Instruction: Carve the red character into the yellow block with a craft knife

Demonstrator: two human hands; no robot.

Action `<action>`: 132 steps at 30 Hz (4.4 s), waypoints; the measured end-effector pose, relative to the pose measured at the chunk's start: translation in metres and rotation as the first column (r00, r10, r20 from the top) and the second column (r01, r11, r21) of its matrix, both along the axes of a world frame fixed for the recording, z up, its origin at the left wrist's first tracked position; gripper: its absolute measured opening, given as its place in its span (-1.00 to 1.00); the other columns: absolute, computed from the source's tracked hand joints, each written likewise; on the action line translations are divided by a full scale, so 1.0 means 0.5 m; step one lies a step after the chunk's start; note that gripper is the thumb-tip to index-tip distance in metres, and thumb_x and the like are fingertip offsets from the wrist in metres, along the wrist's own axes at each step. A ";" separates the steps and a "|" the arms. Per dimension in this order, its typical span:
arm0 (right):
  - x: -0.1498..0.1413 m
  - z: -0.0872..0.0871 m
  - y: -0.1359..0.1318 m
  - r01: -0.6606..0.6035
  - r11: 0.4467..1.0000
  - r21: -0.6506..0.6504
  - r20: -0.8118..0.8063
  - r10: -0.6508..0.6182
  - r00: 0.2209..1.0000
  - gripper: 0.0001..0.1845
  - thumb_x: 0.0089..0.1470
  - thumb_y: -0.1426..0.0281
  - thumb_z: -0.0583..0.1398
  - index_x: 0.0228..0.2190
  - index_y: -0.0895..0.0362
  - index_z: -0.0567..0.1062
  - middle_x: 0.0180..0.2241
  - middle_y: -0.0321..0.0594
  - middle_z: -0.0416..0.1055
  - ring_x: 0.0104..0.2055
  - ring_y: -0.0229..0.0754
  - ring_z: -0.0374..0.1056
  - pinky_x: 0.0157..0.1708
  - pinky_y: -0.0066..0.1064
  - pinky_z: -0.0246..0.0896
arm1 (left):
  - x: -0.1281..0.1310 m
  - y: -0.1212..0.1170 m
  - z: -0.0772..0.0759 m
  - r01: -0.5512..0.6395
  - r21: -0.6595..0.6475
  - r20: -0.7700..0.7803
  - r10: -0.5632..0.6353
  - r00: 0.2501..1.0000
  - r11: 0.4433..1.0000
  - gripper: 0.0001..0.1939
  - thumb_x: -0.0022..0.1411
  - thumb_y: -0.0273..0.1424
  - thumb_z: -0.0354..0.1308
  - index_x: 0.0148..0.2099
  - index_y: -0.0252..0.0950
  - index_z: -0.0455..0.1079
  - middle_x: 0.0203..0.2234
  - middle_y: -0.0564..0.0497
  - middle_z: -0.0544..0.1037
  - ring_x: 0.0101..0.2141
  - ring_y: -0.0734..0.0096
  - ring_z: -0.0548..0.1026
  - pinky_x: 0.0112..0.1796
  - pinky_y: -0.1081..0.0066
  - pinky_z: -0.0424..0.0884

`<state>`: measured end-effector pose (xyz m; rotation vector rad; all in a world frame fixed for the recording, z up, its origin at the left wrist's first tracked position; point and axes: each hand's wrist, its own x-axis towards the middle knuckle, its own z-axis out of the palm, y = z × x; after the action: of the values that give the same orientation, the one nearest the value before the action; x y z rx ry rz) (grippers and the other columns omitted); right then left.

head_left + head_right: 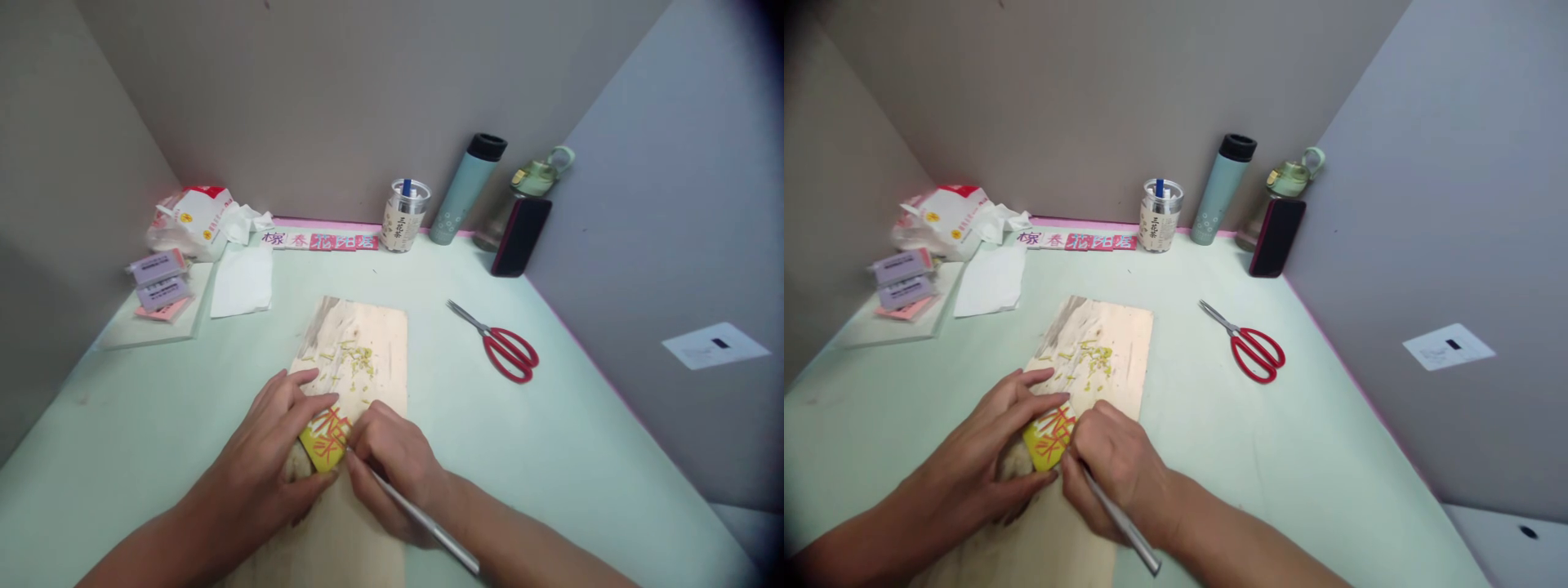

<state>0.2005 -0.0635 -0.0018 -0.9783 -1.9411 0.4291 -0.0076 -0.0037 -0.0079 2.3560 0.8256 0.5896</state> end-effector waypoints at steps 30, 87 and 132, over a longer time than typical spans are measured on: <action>0.010 -0.006 0.006 0.018 1.000 0.005 0.000 -0.018 1.000 -0.72 0.17 0.64 0.07 -0.39 0.03 0.14 -0.47 -0.28 0.26 -0.44 -0.17 0.16 -0.45 -0.35 0.11 | -0.002 0.000 0.002 0.011 -0.019 -0.032 -0.011 0.999 1.000 -0.48 0.31 -0.43 0.16 0.27 -0.13 0.16 0.20 -0.18 0.21 0.34 -0.04 0.05 0.25 -0.06 0.19; 0.020 -0.004 0.008 -0.076 0.978 0.197 0.303 0.013 0.953 -0.72 0.18 0.63 0.07 -0.41 0.02 0.15 -0.52 -0.32 0.15 -0.47 -0.14 0.02 -0.48 -0.33 0.01 | -0.003 0.025 0.014 0.002 0.080 -0.019 -0.001 1.000 0.997 -0.65 0.35 -0.30 0.22 0.15 -0.03 0.37 -0.04 -0.02 0.51 0.22 0.01 0.32 0.29 -0.12 0.08; 0.043 0.026 0.037 -0.081 0.964 -0.252 0.132 0.117 0.984 -0.04 -0.04 0.45 0.49 0.27 0.17 0.16 0.17 0.07 0.38 0.16 0.06 0.27 0.17 -0.09 0.24 | 0.042 0.022 -0.001 0.080 0.431 -0.018 -0.080 0.997 0.899 -0.76 0.39 -0.61 -0.06 -0.32 -0.24 0.27 -0.40 0.03 0.41 -0.18 0.25 0.41 0.26 -0.12 0.05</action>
<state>0.2220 -0.0451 0.0110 -1.0982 -2.1107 0.6865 0.0132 0.0070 -0.0082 2.7741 0.6409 0.8063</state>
